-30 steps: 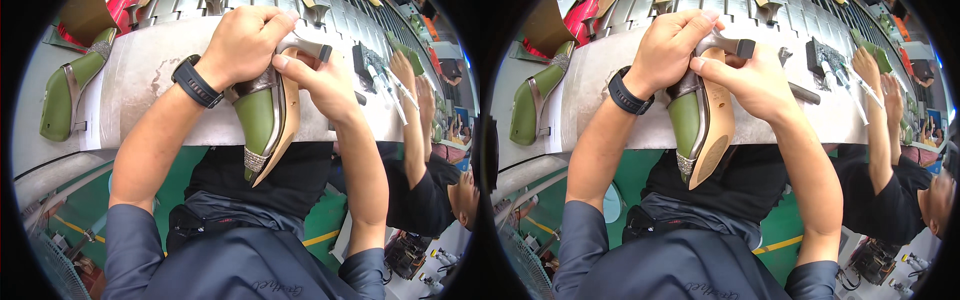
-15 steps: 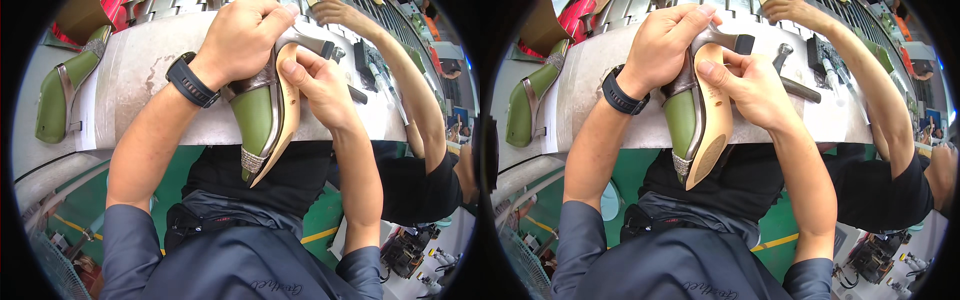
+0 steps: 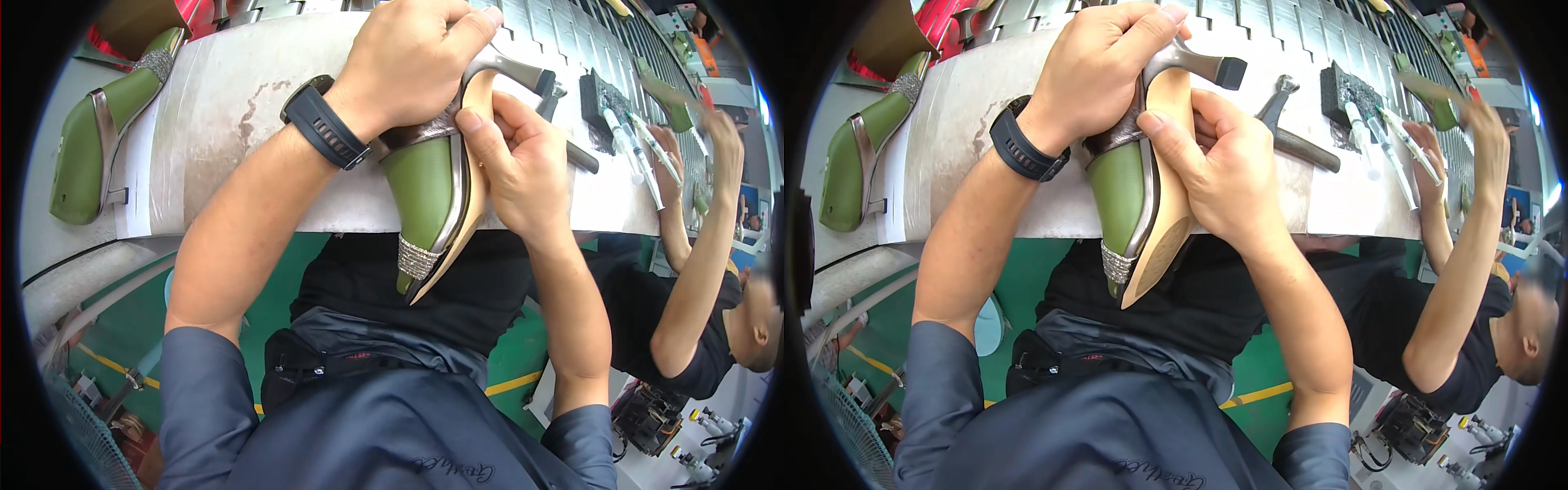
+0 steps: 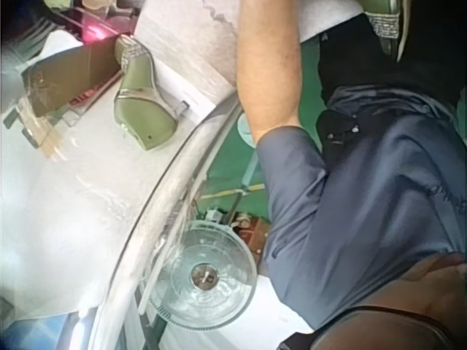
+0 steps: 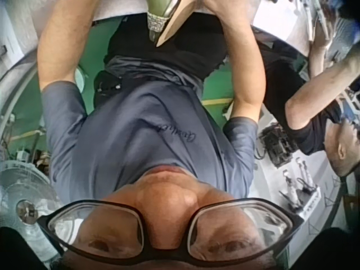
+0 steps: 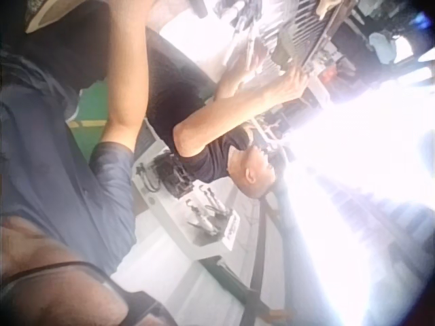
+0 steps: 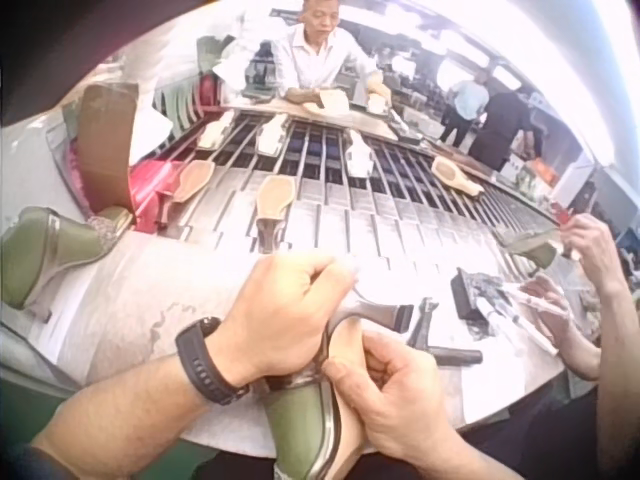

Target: The person assembles high-heeled shoes on an assembly line by taking shoe lasts and soles from a conveyor, pressing the soles onto the lasted uppers by hand, tapping the edges and heels with a hammer, applying adhesive with a syringe, and placing the assembled shoes back onto the conveyor.

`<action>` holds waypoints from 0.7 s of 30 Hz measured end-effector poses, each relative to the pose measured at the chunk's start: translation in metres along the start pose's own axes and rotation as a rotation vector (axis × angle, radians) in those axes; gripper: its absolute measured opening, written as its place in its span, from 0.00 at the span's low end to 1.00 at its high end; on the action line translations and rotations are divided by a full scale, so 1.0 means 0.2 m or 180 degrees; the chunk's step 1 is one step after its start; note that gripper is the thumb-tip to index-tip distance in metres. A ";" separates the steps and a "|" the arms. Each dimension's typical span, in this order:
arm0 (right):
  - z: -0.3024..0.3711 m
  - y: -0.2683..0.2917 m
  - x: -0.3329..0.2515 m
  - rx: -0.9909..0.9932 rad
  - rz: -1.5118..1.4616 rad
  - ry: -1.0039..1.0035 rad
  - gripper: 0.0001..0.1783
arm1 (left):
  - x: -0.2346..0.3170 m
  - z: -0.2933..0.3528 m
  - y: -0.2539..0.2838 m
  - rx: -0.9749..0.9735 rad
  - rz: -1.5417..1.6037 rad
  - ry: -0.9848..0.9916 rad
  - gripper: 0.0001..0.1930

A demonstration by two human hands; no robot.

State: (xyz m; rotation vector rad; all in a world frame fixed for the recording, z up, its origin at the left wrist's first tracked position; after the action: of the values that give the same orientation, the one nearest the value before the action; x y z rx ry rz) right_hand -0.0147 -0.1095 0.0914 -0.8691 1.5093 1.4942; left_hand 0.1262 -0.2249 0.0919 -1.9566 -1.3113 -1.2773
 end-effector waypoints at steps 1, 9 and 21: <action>0.00 0.00 0.00 0.0014 0.0012 0.0001 0.26 | 0.02 0.00 0.00 0.0036 -0.0014 0.0044 0.15; 0.09 0.04 0.00 -0.0466 -0.0788 -0.0131 0.31 | 0.04 0.01 0.00 0.0051 0.0078 0.0418 0.15; -0.09 0.04 -0.24 -0.0203 0.1514 0.0891 0.33 | 0.08 0.32 0.40 0.1022 0.0251 0.0199 0.29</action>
State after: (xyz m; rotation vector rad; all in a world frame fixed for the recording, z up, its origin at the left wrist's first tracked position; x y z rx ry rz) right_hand -0.0040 -0.1308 0.1368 -0.8169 1.9857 1.8220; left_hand 0.2265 -0.2043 0.0855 -1.7131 -1.3041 -1.0109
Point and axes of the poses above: each hand's wrist, its own z-axis away from the middle knuckle, its own y-axis out of the back of the hand, x = y × z, the point moved 1 cm from there along -z, towards the middle knuckle, and after that the axes turned 12 degrees about z, right-handed, at the moved point
